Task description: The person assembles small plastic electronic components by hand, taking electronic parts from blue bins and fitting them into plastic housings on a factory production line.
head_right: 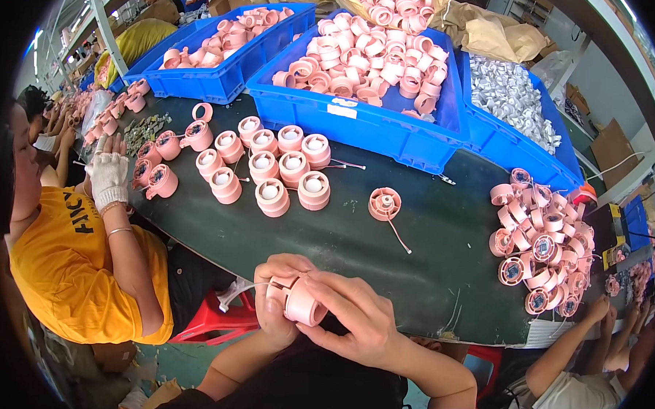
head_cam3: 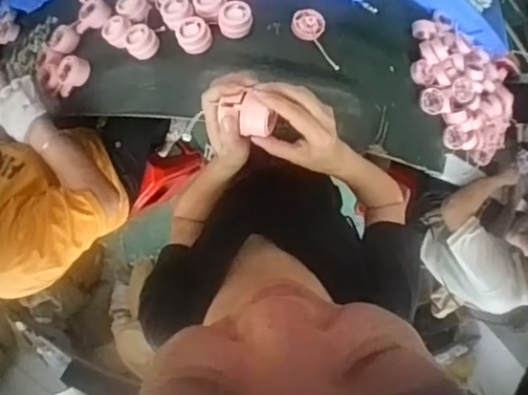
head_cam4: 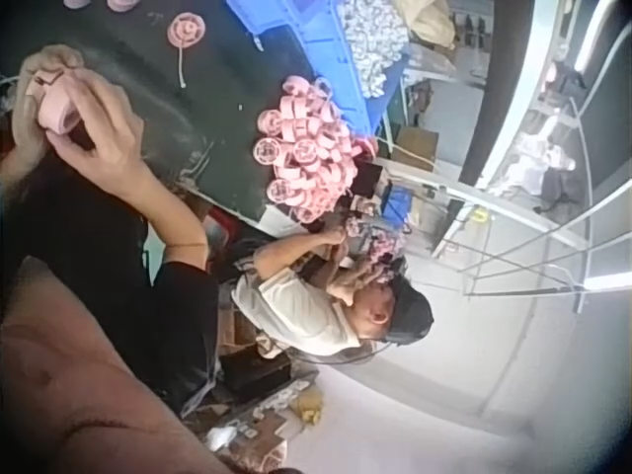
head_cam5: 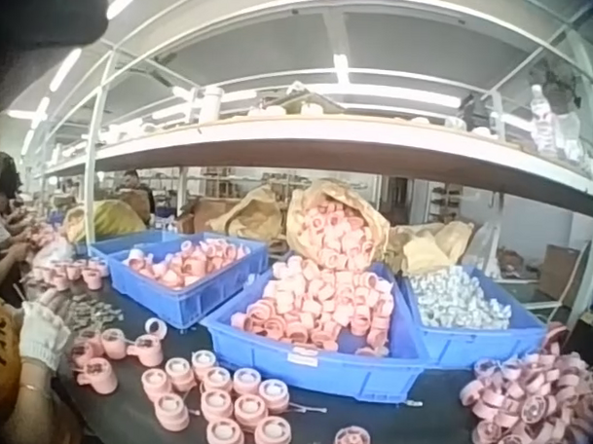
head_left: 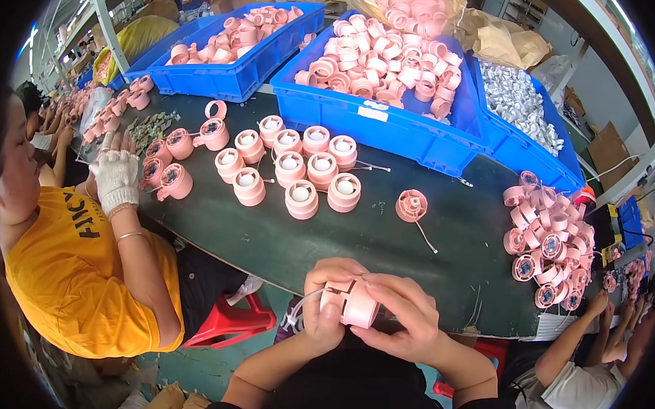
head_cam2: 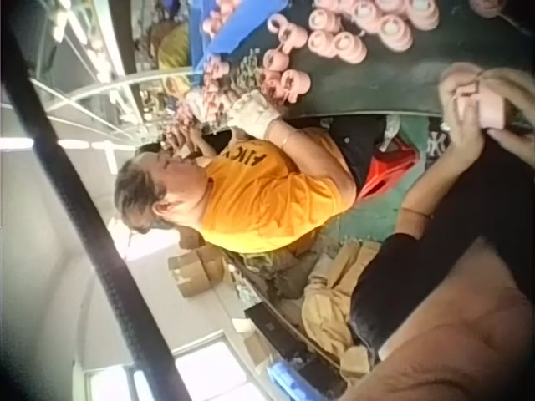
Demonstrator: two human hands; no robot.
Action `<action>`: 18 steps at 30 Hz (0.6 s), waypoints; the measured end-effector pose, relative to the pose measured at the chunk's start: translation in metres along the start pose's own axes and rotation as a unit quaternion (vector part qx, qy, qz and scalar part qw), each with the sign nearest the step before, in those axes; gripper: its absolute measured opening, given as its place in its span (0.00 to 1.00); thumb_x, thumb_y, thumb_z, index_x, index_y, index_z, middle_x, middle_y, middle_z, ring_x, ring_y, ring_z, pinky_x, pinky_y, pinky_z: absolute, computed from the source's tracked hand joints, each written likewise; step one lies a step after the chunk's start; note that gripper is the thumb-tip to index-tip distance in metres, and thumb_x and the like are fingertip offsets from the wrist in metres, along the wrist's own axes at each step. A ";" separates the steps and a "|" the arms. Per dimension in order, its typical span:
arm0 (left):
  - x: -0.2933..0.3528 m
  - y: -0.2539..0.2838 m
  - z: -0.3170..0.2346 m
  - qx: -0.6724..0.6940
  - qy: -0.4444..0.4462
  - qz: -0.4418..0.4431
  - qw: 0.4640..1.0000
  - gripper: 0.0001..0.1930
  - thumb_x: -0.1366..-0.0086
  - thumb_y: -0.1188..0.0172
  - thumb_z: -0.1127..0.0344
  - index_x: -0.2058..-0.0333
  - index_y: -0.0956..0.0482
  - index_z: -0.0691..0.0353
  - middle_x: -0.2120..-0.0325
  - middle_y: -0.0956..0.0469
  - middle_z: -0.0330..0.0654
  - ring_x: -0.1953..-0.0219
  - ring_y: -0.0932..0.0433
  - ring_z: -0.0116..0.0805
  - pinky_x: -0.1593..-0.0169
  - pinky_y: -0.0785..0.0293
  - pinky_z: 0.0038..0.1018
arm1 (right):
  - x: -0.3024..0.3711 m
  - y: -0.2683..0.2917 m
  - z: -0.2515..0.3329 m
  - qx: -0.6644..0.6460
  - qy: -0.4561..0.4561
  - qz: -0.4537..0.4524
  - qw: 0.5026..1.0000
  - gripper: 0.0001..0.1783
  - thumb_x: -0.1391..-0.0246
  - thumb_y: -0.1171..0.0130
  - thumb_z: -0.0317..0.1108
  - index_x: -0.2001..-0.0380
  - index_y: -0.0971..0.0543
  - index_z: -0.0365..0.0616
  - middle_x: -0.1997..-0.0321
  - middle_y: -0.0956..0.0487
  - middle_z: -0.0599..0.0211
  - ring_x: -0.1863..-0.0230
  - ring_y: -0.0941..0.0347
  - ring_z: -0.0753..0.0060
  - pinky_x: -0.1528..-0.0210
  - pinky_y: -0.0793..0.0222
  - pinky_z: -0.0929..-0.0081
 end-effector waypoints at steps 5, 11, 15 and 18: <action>-0.001 0.003 0.001 -0.053 -0.027 0.061 0.996 0.35 0.53 0.30 0.58 0.51 0.39 0.64 0.51 0.35 0.54 0.47 0.35 0.46 0.46 0.37 0.37 | 0.003 -0.002 -0.004 -0.018 -0.004 0.008 1.000 0.32 0.68 0.30 0.27 0.54 0.27 0.34 0.57 0.24 0.55 0.64 0.25 0.61 0.69 0.26 0.77; -0.012 0.003 -0.007 -0.014 -0.020 0.145 0.989 0.41 0.59 0.30 0.61 0.45 0.40 0.61 0.40 0.45 0.58 0.34 0.57 0.57 0.35 0.63 0.48 | 0.008 -0.008 -0.016 -0.244 -0.171 0.109 0.949 0.44 0.62 0.31 0.26 0.41 0.41 0.40 0.40 0.41 0.58 0.51 0.32 0.71 0.67 0.25 0.79; -0.011 0.003 -0.005 -0.011 0.007 0.164 0.986 0.43 0.56 0.32 0.53 0.44 0.42 0.64 0.39 0.46 0.58 0.33 0.65 0.54 0.35 0.68 0.46 | 0.014 -0.017 -0.025 -0.356 -0.226 0.140 0.896 0.44 0.62 0.31 0.24 0.41 0.41 0.39 0.41 0.40 0.59 0.49 0.32 0.69 0.65 0.24 0.80; -0.008 0.007 -0.008 0.055 0.031 0.136 0.989 0.46 0.54 0.34 0.48 0.43 0.46 0.67 0.40 0.45 0.57 0.33 0.69 0.50 0.35 0.71 0.44 | 0.011 -0.015 -0.028 -0.391 -0.254 0.176 0.867 0.38 0.60 0.34 0.20 0.43 0.37 0.37 0.44 0.38 0.61 0.50 0.31 0.71 0.62 0.22 0.81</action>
Point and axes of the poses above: each hand's wrist, its own x-axis away from the middle knuckle, its own y-axis out of the back of the hand, z = x × y, the point moved 4 cm from there along -x, towards the middle knuckle
